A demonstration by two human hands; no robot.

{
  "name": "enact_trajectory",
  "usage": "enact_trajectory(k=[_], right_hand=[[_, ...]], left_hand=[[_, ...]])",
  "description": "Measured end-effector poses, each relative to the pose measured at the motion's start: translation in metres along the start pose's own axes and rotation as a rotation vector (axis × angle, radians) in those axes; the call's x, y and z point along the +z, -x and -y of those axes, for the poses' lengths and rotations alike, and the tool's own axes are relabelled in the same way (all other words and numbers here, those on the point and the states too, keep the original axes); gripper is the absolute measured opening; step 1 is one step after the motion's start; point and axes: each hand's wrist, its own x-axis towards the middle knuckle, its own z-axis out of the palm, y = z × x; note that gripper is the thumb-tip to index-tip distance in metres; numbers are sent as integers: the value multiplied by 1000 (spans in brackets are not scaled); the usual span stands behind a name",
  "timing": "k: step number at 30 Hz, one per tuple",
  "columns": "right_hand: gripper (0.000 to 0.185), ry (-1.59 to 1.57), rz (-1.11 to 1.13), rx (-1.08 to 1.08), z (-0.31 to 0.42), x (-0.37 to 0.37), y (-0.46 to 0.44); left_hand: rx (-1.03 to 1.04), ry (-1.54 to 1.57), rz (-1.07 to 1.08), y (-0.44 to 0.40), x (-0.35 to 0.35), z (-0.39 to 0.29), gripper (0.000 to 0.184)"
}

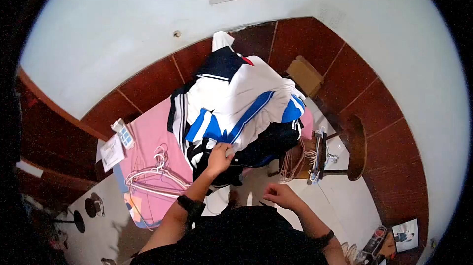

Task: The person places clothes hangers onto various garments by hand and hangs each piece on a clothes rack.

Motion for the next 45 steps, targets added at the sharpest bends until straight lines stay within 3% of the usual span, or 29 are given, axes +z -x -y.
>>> enact_trajectory(k=[3, 5, 7, 11, 13, 14, 15, 17, 21, 24, 25, 27, 28, 30, 31, 33, 35, 37, 38, 39, 41, 43, 45], right_hand=[[15, -165, -79, 45, -8, -1, 8], [15, -238, -100, 66, 3, -5, 12], [16, -295, -79, 83, 2, -9, 9], [17, -199, -113, -79, -17, -26, -16], [19, -369, -53, -48, -11, -43, -27], [18, -308, -73, -63, -13, -53, -34], [18, -363, -119, -77, -14, -60, -41], [37, -569, -150, -80, -22, -76, -57], [53, -579, -277, 25, -7, -94, -96], [81, -870, -258, 183, 0, -97, -130], [73, -868, -159, 184, -1, -102, -143], [49, -898, -188, -92, -28, -94, -177], [49, -898, -173, -100, -28, -94, -180], [33, -1073, -378, -176, -27, -95, -183], [33, -1074, -367, -178, -16, -100, -172], [35, -1003, -261, -198, 4, -116, -144], [31, -888, -80, -345, 19, -128, -109], [26, -456, 2, -336, 15, -137, -92], [24, -284, 71, -371, 16, -142, -76], [32, -26, 7, -754, 14, -138, -71], [39, 343, 123, -748, 5, -142, -56], [45, 281, 373, -634, -6, -148, -45], [37, 256, 507, -749, -14, -148, -36]], left_hand=[[-11, -89, 1, -28, 22, 11, 52], [-128, -177, 115, -46, 38, 19, 71], [-147, -213, 144, -50, 43, 27, 77], [-122, -343, 16, -58, 43, 27, 73], [-319, -283, 235, -63, 35, 20, 68], [-278, -289, 201, -61, 39, 23, 55], [-280, -292, 206, -60, 40, 22, 55], [-89, -312, 293, -55, 38, 12, 46], [343, -314, 214, -19, 40, -48, 30], [445, -309, 288, 4, 38, -90, 28], [468, -270, 313, 7, 33, -105, 26], [509, -177, 354, 9, 32, -121, 24], [502, -189, 347, 9, 32, -127, 24], [527, -111, 371, 9, 32, -140, 21], [520, -119, 367, 8, 30, -145, 21], [428, 118, 341, 3, 23, -157, 21], [416, 18, 113, 1, 13, -183, 36], [453, -68, 7, -11, -1, -219, 51], [545, -136, 11, -14, -3, -234, 56], [636, -206, 16, -16, -3, -245, 62], [630, -288, 233, -10, 9, -253, 67], [353, -231, 482, 3, 27, -251, 62], [339, -276, 414, 22, 50, -232, 53]])
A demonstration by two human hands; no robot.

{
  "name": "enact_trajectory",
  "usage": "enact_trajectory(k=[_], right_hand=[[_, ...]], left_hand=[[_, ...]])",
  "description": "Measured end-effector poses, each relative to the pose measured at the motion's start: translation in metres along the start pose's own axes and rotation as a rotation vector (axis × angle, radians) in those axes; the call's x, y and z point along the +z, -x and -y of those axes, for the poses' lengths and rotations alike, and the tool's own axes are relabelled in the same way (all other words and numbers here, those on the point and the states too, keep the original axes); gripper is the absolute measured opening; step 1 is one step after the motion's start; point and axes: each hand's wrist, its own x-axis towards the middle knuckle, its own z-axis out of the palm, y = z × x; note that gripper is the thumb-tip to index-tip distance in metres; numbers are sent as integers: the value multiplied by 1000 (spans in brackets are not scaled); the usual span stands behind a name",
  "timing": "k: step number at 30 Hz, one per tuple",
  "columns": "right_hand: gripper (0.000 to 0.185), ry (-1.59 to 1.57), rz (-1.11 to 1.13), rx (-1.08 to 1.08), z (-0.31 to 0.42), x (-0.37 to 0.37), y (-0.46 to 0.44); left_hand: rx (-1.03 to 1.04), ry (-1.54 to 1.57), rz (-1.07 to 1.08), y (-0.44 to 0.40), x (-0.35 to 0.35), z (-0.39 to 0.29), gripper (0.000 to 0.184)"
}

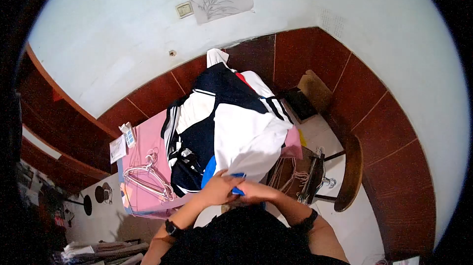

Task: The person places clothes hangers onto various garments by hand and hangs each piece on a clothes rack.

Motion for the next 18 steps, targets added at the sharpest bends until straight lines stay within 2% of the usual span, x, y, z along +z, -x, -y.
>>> enact_trajectory(k=[2, 4, 8, 10, 11, 12, 14, 16, 18], right_hand=[[36, 36, 114, 103, 4, -4, 12], [36, -34, 140, 93, -6, 3, 17], [32, 188, 64, 166, -10, 15, 13], [30, 296, -37, 133, -17, 22, 11], [26, 360, -42, 117, -16, 23, 11], [26, 369, -8, 89, -9, 25, 11], [23, 423, -179, 97, 8, 28, 13], [23, 538, -253, 97, 16, 37, 10], [23, 504, -248, 55, 26, 52, 1]], left_hand=[[-35, -84, -6, 14, 19, -5, 52], [-285, -59, 148, 34, 31, -14, 43], [-367, -45, 71, 88, 36, -36, 29], [-521, 380, -30, 111, 33, -47, 18], [-502, 538, -99, 121, 33, -52, 16], [-531, 538, -133, 132, 33, -56, 16], [-433, 723, -156, 149, 32, -65, 19], [-473, 769, -173, 170, 31, -75, 17], [-454, 939, -219, 192, 35, -82, 17]])
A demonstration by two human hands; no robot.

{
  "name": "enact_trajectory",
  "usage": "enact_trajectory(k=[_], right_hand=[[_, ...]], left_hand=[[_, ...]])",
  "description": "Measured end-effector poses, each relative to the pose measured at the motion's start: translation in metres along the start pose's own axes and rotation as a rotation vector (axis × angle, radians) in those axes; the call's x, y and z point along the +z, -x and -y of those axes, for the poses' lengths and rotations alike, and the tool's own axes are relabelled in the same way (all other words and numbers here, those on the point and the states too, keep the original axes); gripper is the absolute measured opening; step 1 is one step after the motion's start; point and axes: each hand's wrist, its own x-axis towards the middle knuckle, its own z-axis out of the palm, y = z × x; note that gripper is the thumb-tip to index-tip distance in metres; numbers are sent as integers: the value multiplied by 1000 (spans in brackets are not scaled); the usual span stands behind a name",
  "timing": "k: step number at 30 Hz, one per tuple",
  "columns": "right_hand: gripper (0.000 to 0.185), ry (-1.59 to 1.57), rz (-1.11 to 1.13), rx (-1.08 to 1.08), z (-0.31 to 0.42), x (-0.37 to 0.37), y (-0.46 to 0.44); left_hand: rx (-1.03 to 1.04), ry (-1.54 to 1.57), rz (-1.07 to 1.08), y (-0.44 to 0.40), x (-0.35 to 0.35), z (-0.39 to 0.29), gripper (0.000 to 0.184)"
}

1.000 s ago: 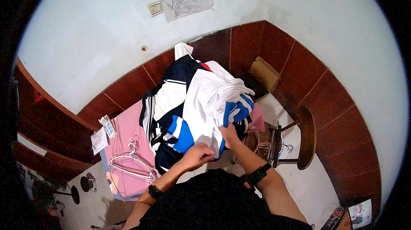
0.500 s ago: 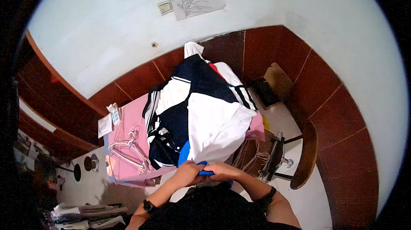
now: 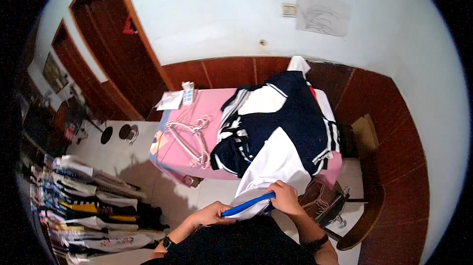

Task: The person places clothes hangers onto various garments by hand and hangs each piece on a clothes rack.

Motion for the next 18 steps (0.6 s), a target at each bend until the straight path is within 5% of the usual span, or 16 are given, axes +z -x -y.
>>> enact_trajectory(k=[4, 6, 12, 15, 18], right_hand=[[23, 23, -7, -35, 38, 44, -17], [25, -472, 50, 93, 44, 79, -31], [17, -1077, 331, 229, 111, 131, -35], [14, -1028, 384, 234, 145, 148, -32], [14, -619, 432, 26, 176, 158, -34]], left_hand=[[22, 77, -22, 68, -11, 10, 20], [32, 177, -77, 110, -14, 14, 20], [-19, 443, -443, 209, -9, 51, 30], [-83, -417, -878, 243, -19, 67, 23], [-297, -654, -1013, 279, -31, 92, 29]])
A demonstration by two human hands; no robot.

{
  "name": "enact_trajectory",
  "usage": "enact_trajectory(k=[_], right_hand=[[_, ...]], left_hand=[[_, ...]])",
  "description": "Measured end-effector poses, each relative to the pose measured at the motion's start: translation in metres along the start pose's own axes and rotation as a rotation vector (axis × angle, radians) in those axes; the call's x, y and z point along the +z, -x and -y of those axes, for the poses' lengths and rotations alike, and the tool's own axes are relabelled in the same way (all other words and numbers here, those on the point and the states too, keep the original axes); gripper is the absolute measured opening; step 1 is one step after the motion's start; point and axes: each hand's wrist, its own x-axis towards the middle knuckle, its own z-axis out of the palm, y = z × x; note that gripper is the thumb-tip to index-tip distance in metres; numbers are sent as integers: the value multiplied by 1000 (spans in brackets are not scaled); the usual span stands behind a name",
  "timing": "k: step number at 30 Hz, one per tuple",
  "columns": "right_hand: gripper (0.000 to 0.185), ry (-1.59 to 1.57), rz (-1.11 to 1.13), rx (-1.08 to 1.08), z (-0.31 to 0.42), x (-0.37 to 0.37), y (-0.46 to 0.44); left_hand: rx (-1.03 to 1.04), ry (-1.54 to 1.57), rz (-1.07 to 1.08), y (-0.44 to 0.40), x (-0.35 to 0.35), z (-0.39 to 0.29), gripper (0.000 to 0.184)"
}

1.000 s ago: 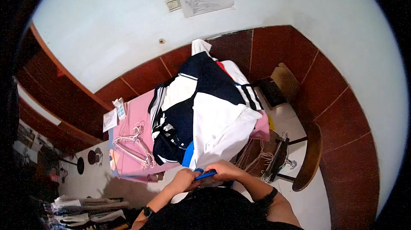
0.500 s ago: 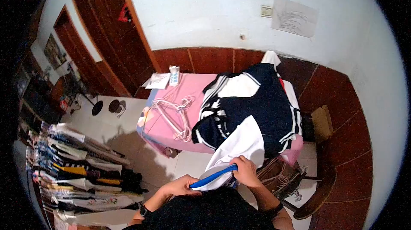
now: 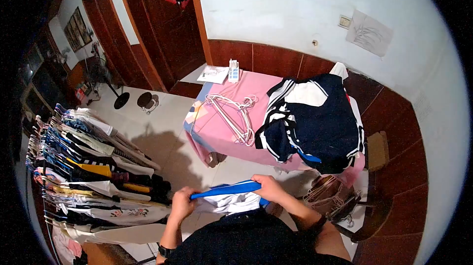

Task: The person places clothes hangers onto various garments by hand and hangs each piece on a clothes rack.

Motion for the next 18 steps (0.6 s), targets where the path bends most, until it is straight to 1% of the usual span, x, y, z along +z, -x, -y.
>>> enact_trajectory(k=[1, 2, 3, 4, 5, 6, 7, 8, 10, 11, 12, 13, 14, 15, 16, 17, 18], right_hand=[[16, 194, -8, -75, 13, 5, -5], [19, 389, -12, -149, 29, 9, -10], [24, 484, -43, -189, 45, 11, -19], [25, 434, -103, -227, 58, 16, -26], [25, 517, -142, -294, 79, 15, -35], [28, 564, -236, -508, 107, 16, -38], [20, 580, -326, -645, 132, 20, -40], [22, 630, -377, -738, 149, 20, -42], [30, 552, -536, -920, 165, 29, -46], [35, 544, -569, -961, 147, 32, -53], [35, 481, -533, -953, 123, 42, -63], [37, 628, -316, -689, 75, 48, -72], [42, 806, -68, -406, 31, 57, -80], [35, 946, 270, -91, 10, 56, -91], [21, 666, 154, -203, -13, 53, -90], [22, 604, 83, -235, -22, 49, -100], [22, 600, 97, -231, -19, 45, -115]], left_hand=[[12, -79, -94, 2, 0, 17, 30], [-22, -137, -182, 1, -10, 19, 29], [-26, -161, -247, 0, -22, 21, 30], [-32, -187, -314, -2, -35, 22, 30], [-58, -211, -395, -4, -51, 13, 31], [-85, -239, -475, -5, -67, 3, 32], [-91, -217, -574, -5, -77, 1, 34], [-50, -197, -694, -4, -89, -4, 30], [70, -119, -956, -3, -98, -9, 25], [99, -17, -1042, 1, -82, 1, 22], [139, -211, -957, 9, -57, 25, 22], [73, -272, -656, 15, -22, 53, 22], [-133, -190, -183, 22, 0, 61, 21], [-378, -262, 441, 25, 14, 70, 23], [-313, 64, 351, 37, 19, 81, 22], [-269, 167, 178, 42, 30, 101, 20], [-379, 144, 106, 34, 18, 99, 16]])
